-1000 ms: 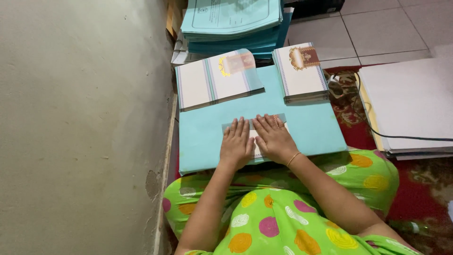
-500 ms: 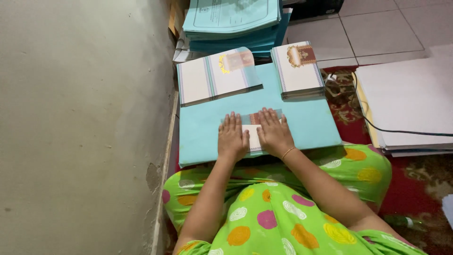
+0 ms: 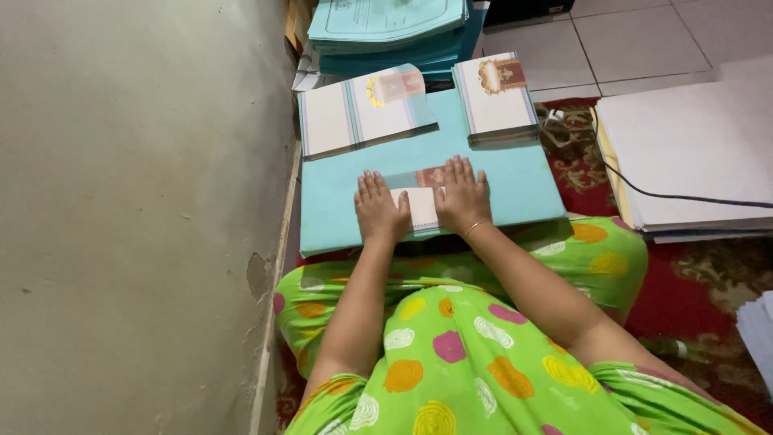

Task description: The person presses and smooths folded booklets by hand to ensure they are flat and properly finished.

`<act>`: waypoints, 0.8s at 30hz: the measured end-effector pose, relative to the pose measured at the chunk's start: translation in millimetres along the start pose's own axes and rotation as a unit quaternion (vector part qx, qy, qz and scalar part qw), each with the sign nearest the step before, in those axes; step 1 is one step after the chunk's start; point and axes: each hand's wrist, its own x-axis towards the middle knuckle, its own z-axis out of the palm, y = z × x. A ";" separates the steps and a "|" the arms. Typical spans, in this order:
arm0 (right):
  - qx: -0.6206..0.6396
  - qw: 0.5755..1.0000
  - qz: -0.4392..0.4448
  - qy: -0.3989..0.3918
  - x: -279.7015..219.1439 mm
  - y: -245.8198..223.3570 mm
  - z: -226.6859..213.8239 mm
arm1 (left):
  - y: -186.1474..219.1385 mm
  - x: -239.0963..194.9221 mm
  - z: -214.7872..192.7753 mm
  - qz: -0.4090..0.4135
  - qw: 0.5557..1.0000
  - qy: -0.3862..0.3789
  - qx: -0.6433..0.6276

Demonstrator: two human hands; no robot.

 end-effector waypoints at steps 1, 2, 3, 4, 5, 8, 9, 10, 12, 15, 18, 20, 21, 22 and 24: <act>-0.012 0.999 0.041 0.008 -1.4 -2.1 -3.0 | 0.3 -1.0 1.0 -0.038 0.999 0.005 0.013; -0.024 0.996 0.081 0.016 -3.3 -3.8 -6.2 | 1.0 -2.6 2.4 -0.076 0.997 0.009 0.026; -0.025 0.996 0.082 0.016 -1.5 -2.7 -7.9 | 0.3 -1.2 -0.3 -0.076 0.997 0.009 0.025; -0.002 0.999 0.053 -0.001 -1.2 -2.4 -8.2 | -1.3 -1.6 -2.2 -0.035 0.999 -0.005 0.018; 0.020 0.999 0.024 -0.018 -0.2 -1.9 -8.4 | -3.0 -1.5 -4.0 0.007 1.000 -0.018 0.012; -0.016 0.995 -0.090 -0.048 0.1 -4.4 -4.0 | -0.8 -5.6 -5.1 0.140 0.986 -0.087 0.035; -0.016 0.995 -0.090 -0.049 -0.9 -5.1 -1.7 | 1.6 -6.6 -7.6 0.140 0.986 -0.088 0.035; -0.017 0.996 -0.080 -0.039 -0.3 -4.9 -0.4 | 4.9 -5.8 -10.6 0.107 0.990 -0.087 0.026; -0.019 0.997 -0.072 -0.029 -1.0 -6.0 -4.0 | 8.0 -5.6 -14.3 0.073 0.994 -0.083 0.016; -0.017 0.997 0.074 0.000 -1.3 -7.4 -13.9 | 8.6 -4.2 -15.9 -0.107 0.993 -0.034 0.033; -0.006 0.998 0.057 0.018 -3.0 -5.3 -7.3 | 9.3 -5.9 -15.9 -0.088 0.994 -0.041 0.055; 0.005 0.993 -0.117 -0.006 -1.9 -5.1 -1.8 | 9.4 -9.3 -23.5 0.108 0.990 -0.094 0.017; 0.005 0.993 -0.117 -0.006 -2.9 -2.9 0.9 | 7.1 -8.4 -19.2 0.108 0.990 -0.094 0.018; -0.010 0.991 -0.132 0.013 -2.8 -1.4 3.9 | 3.8 -6.8 -15.1 0.128 0.988 -0.088 0.027; -0.025 0.988 -0.147 0.033 -1.5 2.3 12.8 | 0.8 -4.0 -7.5 0.148 0.985 -0.082 0.035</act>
